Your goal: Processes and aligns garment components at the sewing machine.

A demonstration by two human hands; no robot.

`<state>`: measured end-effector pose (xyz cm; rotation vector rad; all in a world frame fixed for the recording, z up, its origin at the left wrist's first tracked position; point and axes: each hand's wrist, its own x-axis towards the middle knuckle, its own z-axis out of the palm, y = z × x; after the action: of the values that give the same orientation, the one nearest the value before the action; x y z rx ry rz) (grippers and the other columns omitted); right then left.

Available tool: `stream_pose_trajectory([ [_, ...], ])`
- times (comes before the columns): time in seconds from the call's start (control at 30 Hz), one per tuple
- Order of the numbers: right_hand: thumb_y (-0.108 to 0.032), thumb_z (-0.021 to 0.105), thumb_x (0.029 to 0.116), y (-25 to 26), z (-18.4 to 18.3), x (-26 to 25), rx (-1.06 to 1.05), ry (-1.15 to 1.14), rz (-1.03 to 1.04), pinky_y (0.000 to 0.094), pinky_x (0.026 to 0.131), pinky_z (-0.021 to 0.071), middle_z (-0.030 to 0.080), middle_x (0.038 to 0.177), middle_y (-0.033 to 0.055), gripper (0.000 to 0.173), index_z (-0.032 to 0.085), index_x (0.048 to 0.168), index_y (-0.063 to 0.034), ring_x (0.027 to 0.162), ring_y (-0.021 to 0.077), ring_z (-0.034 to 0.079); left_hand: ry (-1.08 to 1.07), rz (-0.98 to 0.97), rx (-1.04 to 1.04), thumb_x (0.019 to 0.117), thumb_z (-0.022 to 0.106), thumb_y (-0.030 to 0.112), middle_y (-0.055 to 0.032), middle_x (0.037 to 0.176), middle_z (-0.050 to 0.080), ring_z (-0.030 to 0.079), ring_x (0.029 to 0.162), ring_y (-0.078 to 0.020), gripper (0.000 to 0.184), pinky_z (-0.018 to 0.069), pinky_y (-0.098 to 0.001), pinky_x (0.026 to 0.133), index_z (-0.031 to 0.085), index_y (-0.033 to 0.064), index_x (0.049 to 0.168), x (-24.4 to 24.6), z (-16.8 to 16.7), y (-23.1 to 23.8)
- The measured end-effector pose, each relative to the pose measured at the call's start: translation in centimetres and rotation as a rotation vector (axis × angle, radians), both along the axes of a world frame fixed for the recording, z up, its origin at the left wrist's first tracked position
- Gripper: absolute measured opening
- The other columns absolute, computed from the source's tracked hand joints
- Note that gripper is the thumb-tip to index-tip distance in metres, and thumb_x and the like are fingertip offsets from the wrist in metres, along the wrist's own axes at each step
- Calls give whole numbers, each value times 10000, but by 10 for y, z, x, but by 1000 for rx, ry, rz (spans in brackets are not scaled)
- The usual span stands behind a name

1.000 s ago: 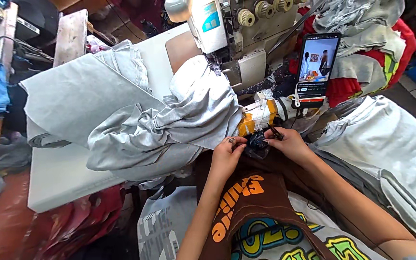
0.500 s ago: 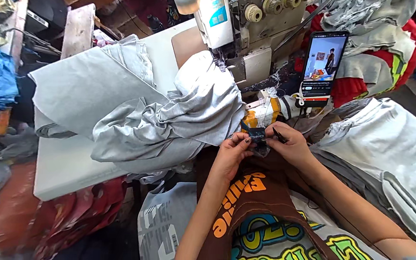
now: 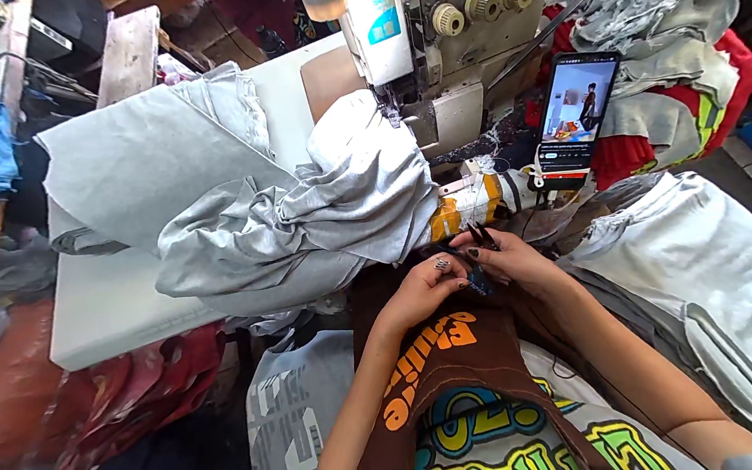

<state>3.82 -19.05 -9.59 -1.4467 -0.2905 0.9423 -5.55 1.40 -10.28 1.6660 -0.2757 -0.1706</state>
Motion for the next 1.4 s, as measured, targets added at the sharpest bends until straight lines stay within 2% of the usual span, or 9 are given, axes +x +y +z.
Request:
stream_pose_trajectory([
  [0.4, -93, 738, 921, 0, -23, -5, -162, -250, -135, 158, 648, 492, 722, 857, -37, 60, 764, 969, -71, 696, -33, 598, -19, -135, 110, 1014, 605, 99, -142, 1203, 687, 625, 1181, -153, 172, 485, -313, 1048, 680, -54, 1037, -2, -10, 0],
  [0.5, -130, 695, 955, -4, -31, -4, -343, -524, -164, 377, 867, 547, 727, 1018, 59, 104, 772, 999, -76, 947, 137, 672, -38, -65, 89, 1011, 608, 84, -133, 1191, 693, 637, 1171, -151, 153, 503, -316, 1042, 682, -49, 1023, -8, -11, 7],
  [0.67, -93, 615, 1002, -3, -30, -7, -606, -858, -43, 571, 910, 556, 719, 1188, 146, 213, 750, 1159, -43, 1074, 338, 703, -114, 209, 51, 950, 677, 39, -100, 1129, 712, 657, 1122, -139, 72, 538, -299, 998, 719, -17, 965, -23, -8, 20],
  [0.73, -99, 614, 1003, -2, -24, -9, -556, -854, -51, 549, 896, 568, 720, 1163, 151, 211, 747, 1153, -32, 1046, 319, 711, -184, 300, 11, 942, 691, 33, -85, 1102, 720, 673, 1085, -138, 52, 559, -300, 968, 729, 2, 960, -27, -1, 22],
  [0.8, -162, 580, 1036, 0, -9, -11, -397, -625, -45, 382, 861, 568, 737, 1074, 55, 213, 752, 1114, -63, 945, 146, 696, -264, 324, -8, 951, 705, 68, -81, 1104, 720, 674, 1083, -157, 50, 566, -324, 961, 741, 39, 970, -30, 8, 23],
  [0.87, -229, 484, 1085, 6, 8, -13, -106, -244, 20, 131, 531, 427, 727, 887, -83, 285, 736, 1085, -97, 576, -61, 511, -349, 310, 38, 959, 718, 133, -71, 1117, 722, 655, 1133, -178, 56, 538, -364, 1004, 759, 103, 981, -31, 19, 25],
  [0.97, -260, 541, 1061, 18, 25, -16, 174, 164, 151, 114, 425, 344, 639, 750, -96, 229, 696, 1147, -114, 451, -60, 390, -449, 290, 160, 964, 724, 225, -39, 1154, 711, 623, 1190, -164, 60, 495, -379, 1036, 761, 189, 993, -32, 33, 27],
  [1.2, -14, 745, 883, 38, 33, -18, 247, 139, 43, 125, 447, 392, 705, 820, -3, 187, 714, 1063, -54, 496, -23, 479, -386, 367, 191, 949, 746, 250, -59, 1291, 643, 614, 1149, -132, 80, 522, -308, 992, 767, 183, 988, -46, 39, 39],
  [1.4, 10, 732, 878, 45, 37, -27, 273, 52, -31, 129, 457, 397, 700, 829, 9, 192, 688, 1049, -66, 507, -11, 488, -316, 353, 126, 950, 704, 56, -131, 1143, 727, 704, 1055, -145, 91, 595, -294, 927, 737, -21, 986, -48, 43, 42],
])
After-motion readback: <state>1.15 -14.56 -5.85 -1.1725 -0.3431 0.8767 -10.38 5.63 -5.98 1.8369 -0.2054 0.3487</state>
